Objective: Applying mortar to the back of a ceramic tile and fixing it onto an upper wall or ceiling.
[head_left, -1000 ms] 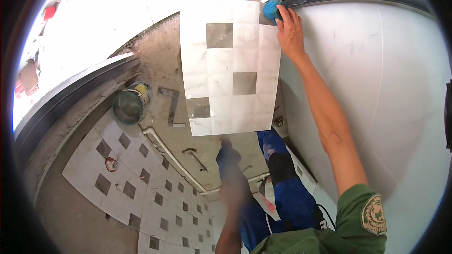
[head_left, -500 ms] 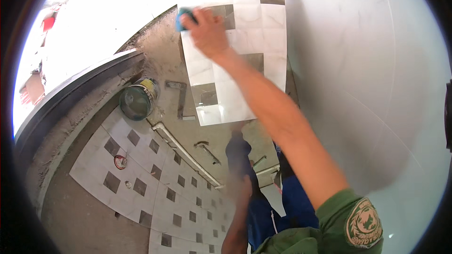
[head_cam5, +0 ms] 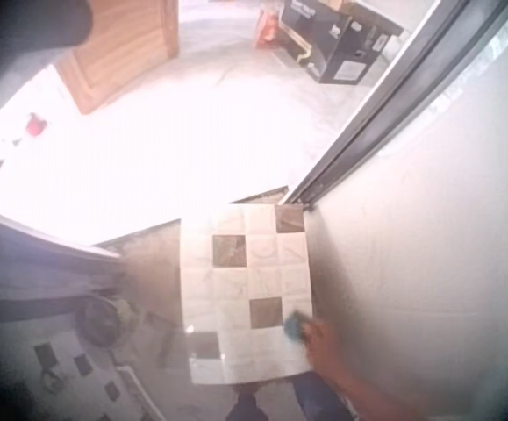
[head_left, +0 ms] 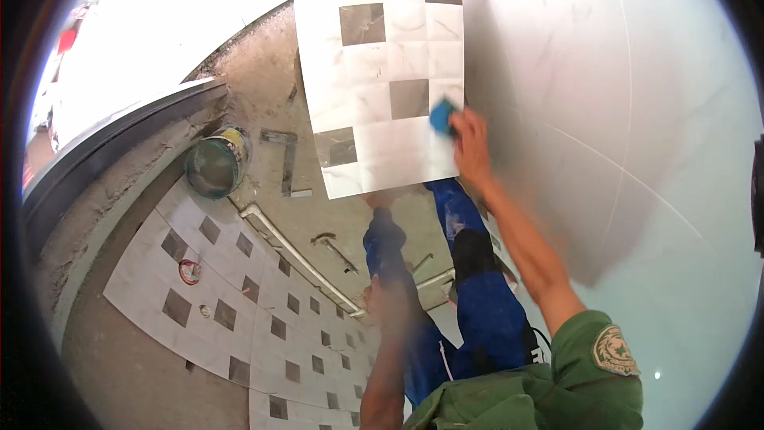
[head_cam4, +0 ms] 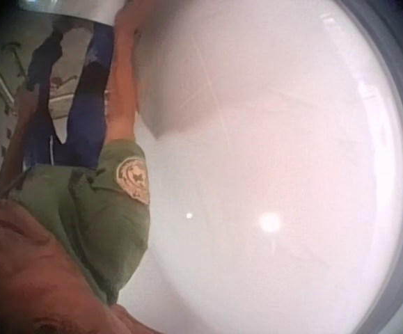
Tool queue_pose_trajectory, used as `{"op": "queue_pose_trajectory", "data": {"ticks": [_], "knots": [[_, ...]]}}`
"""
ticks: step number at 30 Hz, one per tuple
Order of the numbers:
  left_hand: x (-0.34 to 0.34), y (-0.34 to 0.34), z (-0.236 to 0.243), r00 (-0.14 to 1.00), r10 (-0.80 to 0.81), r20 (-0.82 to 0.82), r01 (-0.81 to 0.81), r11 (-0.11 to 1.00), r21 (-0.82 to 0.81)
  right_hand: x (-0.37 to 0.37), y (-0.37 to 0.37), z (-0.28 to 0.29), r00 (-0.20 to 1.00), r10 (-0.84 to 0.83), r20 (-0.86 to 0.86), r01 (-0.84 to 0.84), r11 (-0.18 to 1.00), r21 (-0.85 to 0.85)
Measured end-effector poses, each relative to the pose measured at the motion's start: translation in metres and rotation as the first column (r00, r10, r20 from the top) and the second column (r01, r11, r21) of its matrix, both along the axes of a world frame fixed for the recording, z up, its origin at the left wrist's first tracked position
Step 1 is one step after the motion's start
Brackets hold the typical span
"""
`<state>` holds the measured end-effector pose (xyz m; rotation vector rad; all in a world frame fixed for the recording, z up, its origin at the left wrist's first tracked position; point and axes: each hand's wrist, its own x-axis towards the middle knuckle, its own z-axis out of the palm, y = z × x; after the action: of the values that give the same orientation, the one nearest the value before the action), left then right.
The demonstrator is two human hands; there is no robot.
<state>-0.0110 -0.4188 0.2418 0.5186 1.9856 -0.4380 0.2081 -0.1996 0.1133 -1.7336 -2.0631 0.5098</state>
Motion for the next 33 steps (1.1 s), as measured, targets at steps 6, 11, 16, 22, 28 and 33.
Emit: {"op": "queue_pose_trajectory", "data": {"ticks": [6,11,16,22,28,33], "knots": [[-0.014,-0.002,-0.002,0.997,0.007,0.072,-0.001,0.996,-0.084,-0.059,-0.157,0.009,0.984,-0.169,-0.048,0.130,0.888,-0.441],[-0.020,-0.022,-0.007,0.997,-0.061,0.053,0.060,0.998,0.036,-0.085,-0.149,0.021,0.767,-0.639,-0.056,0.639,0.769,-0.033],[-0.018,-0.035,-0.014,0.996,-0.085,0.024,0.083,0.995,0.049,-0.079,-0.092,0.008,0.725,-0.674,0.143,0.689,0.712,-0.138],[-0.023,-0.031,-0.012,0.992,-0.041,0.116,0.038,0.999,0.030,-0.233,-0.095,-0.018,0.755,-0.626,0.194,0.652,0.749,-0.121],[-0.021,-0.029,-0.016,0.983,-0.162,0.083,0.159,0.986,0.039,-0.189,-0.059,-0.017,0.998,0.043,0.039,-0.039,0.996,-0.081],[-0.019,-0.033,-0.019,0.991,-0.128,0.049,0.120,0.982,0.146,-0.099,0.086,-0.040,0.998,0.022,0.051,-0.022,1.000,0.009]]}}
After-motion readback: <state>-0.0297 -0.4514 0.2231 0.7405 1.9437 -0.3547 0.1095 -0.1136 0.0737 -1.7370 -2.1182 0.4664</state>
